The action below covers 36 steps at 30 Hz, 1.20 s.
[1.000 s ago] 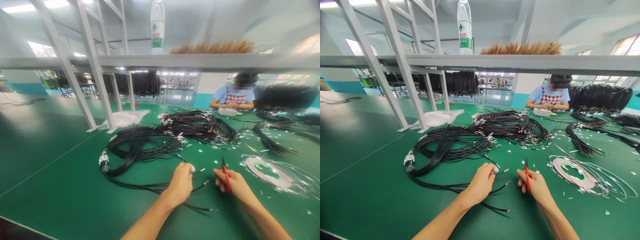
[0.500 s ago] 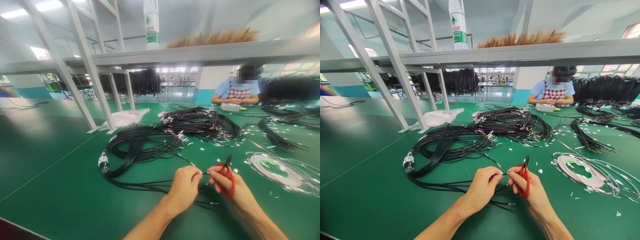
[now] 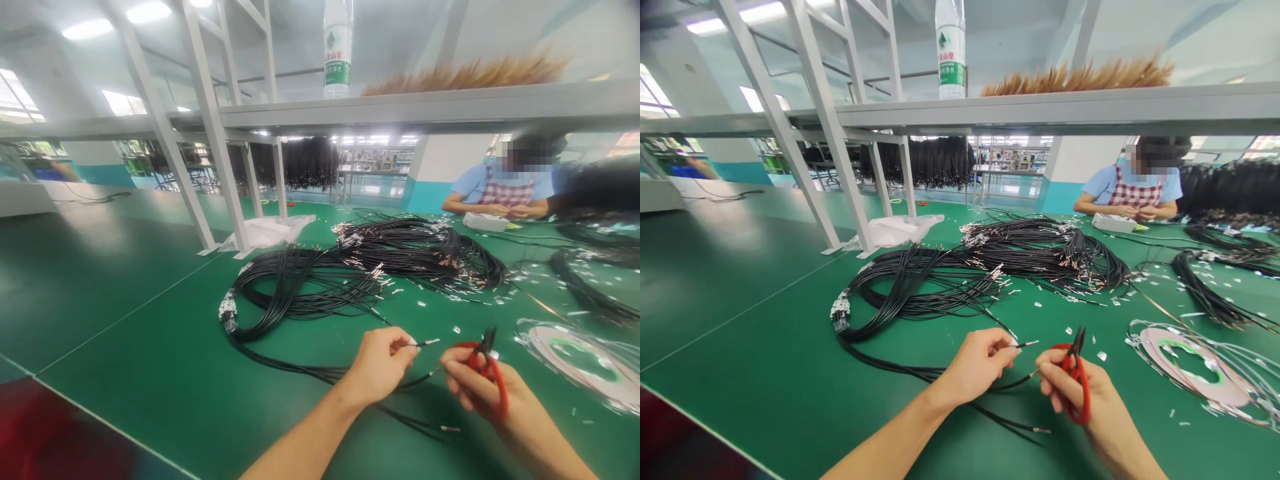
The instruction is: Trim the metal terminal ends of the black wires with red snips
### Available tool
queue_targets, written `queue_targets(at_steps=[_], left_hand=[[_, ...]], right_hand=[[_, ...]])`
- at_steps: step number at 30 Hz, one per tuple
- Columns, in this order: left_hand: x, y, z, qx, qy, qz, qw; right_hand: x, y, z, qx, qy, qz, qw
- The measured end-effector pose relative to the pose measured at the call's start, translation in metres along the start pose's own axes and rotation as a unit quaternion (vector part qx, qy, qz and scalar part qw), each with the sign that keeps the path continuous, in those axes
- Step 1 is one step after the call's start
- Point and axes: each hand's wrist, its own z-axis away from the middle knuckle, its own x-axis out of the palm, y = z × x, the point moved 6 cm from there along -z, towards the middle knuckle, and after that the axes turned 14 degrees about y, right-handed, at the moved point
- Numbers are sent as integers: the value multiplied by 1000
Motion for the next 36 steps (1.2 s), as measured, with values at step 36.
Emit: queue_targets(at_steps=[36], left_hand=[[15,-5,11,-147,-137,69,977]], right_hand=[[11,11,-1,5,48,-59,997]])
